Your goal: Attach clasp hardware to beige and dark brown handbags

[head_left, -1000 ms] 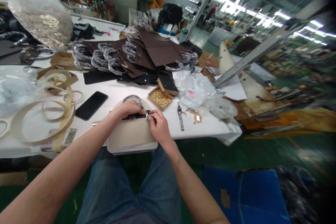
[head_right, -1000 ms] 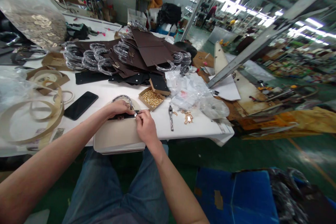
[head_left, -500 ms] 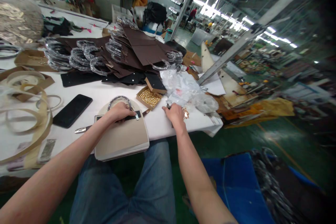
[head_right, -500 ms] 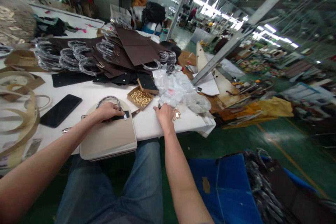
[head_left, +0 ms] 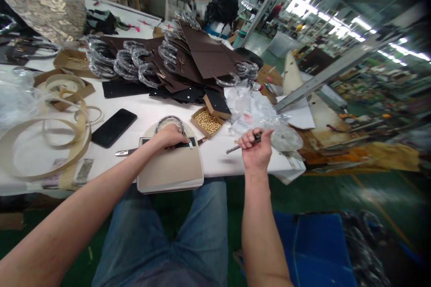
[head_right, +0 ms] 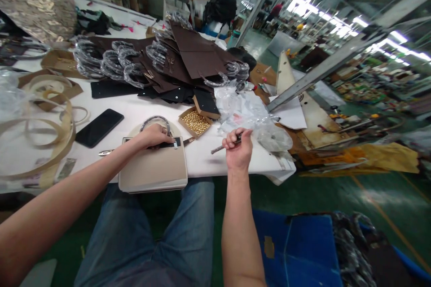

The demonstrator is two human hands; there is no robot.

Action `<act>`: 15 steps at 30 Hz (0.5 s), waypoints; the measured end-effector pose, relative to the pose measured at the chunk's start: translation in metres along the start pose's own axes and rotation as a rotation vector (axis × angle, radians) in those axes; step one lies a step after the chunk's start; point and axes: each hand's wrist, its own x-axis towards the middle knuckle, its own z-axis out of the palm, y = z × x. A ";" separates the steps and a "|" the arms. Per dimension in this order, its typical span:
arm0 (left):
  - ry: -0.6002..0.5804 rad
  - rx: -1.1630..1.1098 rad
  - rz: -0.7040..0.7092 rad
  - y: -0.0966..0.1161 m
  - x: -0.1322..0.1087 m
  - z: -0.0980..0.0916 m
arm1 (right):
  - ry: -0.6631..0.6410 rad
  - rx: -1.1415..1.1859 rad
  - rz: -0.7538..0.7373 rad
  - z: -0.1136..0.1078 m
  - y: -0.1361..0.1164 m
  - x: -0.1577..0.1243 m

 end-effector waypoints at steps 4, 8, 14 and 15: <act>-0.005 0.045 -0.012 0.001 -0.001 0.001 | -0.099 0.071 -0.007 0.075 -0.015 -0.011; 0.010 0.055 0.006 0.000 -0.001 0.002 | -0.081 -0.022 -0.106 0.140 0.000 -0.026; 0.017 0.071 0.026 -0.001 -0.001 0.000 | -0.019 -0.146 -0.126 0.168 0.029 -0.037; 0.024 0.077 0.028 -0.001 -0.002 -0.001 | -0.022 -0.156 -0.124 0.167 0.032 -0.038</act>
